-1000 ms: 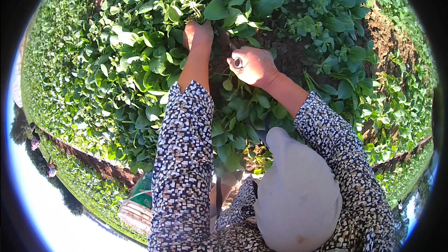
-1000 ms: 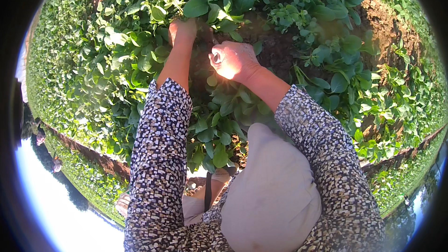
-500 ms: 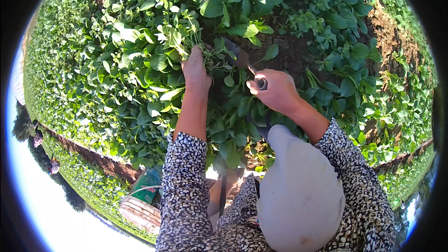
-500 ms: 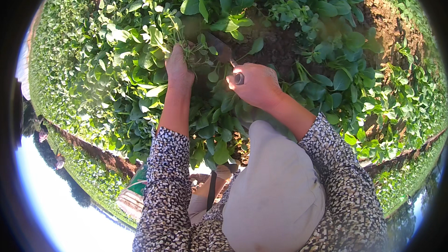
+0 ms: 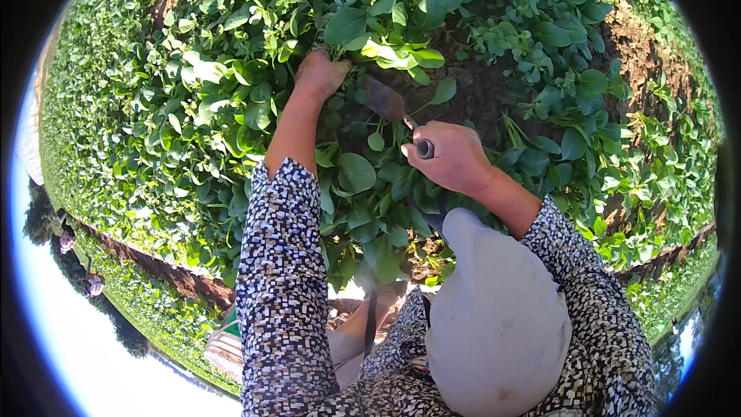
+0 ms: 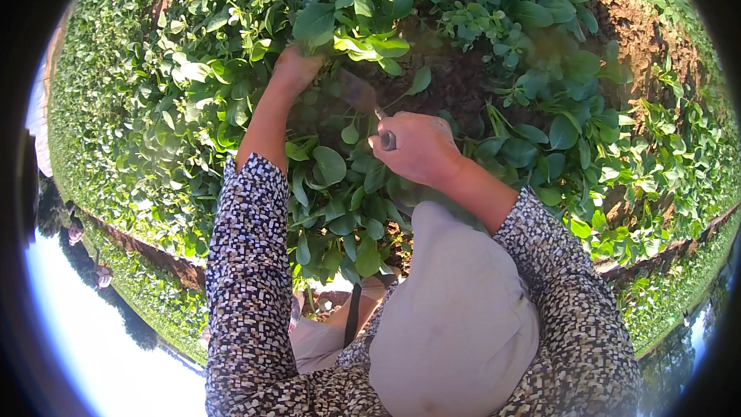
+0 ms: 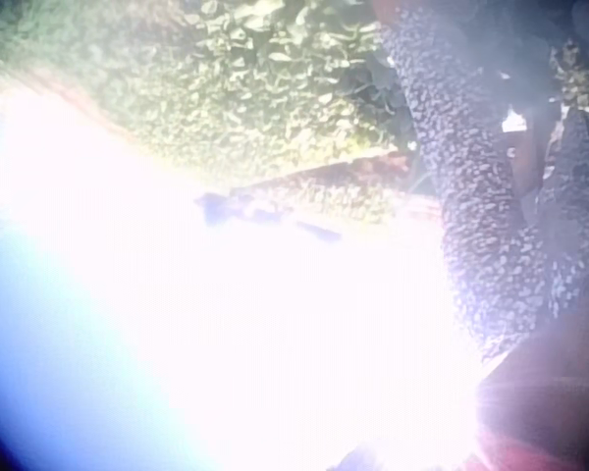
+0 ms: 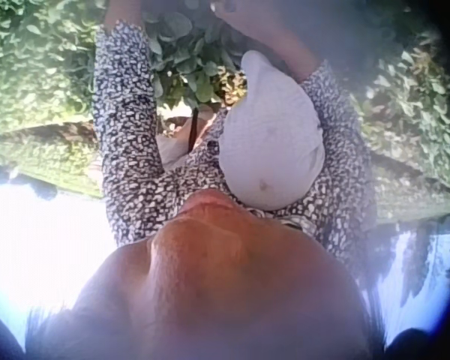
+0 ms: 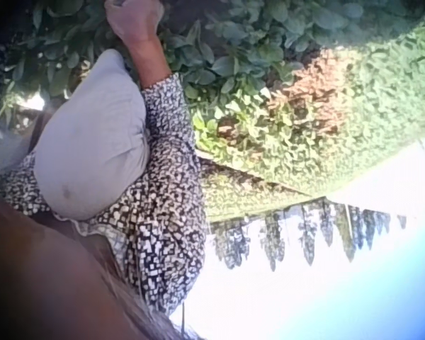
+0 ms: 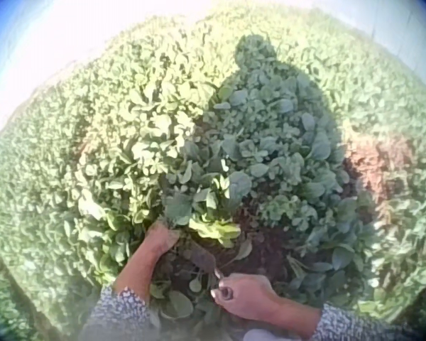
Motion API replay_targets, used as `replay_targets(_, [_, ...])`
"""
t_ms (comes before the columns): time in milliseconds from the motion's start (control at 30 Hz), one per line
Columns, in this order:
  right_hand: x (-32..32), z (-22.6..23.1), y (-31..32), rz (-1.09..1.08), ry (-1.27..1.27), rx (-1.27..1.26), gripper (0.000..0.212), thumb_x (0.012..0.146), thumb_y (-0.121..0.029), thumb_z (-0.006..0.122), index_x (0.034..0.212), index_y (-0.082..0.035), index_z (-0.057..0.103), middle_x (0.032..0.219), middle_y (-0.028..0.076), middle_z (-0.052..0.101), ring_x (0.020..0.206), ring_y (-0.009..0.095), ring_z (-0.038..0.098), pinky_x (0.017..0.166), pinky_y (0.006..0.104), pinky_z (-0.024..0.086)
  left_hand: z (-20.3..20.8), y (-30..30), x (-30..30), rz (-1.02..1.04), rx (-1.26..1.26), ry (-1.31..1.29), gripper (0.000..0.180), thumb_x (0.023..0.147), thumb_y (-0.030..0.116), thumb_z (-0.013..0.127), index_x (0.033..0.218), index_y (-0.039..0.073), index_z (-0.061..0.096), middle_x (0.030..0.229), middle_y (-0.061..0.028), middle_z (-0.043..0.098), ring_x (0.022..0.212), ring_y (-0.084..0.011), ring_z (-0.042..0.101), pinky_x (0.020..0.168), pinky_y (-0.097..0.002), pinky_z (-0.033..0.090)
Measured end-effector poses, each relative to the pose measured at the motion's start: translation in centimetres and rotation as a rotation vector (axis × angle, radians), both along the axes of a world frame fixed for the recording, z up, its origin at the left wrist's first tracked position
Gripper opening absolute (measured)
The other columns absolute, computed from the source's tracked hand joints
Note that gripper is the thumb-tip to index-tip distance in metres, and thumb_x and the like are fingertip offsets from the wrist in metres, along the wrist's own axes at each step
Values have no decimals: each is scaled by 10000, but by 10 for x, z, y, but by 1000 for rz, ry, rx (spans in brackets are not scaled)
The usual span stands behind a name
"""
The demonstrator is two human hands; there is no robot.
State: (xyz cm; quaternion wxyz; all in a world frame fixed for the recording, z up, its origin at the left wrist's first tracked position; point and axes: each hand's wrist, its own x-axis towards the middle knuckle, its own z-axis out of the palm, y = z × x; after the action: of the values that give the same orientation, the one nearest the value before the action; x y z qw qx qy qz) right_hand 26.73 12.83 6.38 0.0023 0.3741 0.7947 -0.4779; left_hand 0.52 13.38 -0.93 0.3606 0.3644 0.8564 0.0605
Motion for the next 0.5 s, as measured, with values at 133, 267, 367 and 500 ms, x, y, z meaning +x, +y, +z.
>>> replay_targets(133, [-8,1,1,103,86,203,212,792,-228,678,668,-79,592,660,75,576,621,282,599,546,392,463,-9,-3,-6,105,119,11,464,766,290,647,1155,40,612,1099,-204,643,1045,-361,602,914,-399,466])
replay_targets(267, [-20,9,14,156,17,252,117,788,-230,628,746,-126,662,716,72,634,657,266,638,569,400,503,-28,-19,-12,304,227,-4,385,776,264,632,1042,-15,630,942,-231,664,917,-396,628,812,-431,485])
replay_targets(367, [-31,12,23,158,-17,285,112,783,-223,630,763,-123,677,726,82,648,669,276,644,592,403,509,-45,-31,-16,265,338,103,305,783,208,601,965,-37,617,829,-221,659,773,-369,628,712,-428,478])
replay_targets(500, [-39,15,33,149,-11,278,214,809,-234,628,687,-63,591,646,84,597,609,297,602,556,413,482,-59,-36,-18,239,447,148,186,808,132,562,916,-7,623,791,-136,673,716,-258,641,665,-373,483])
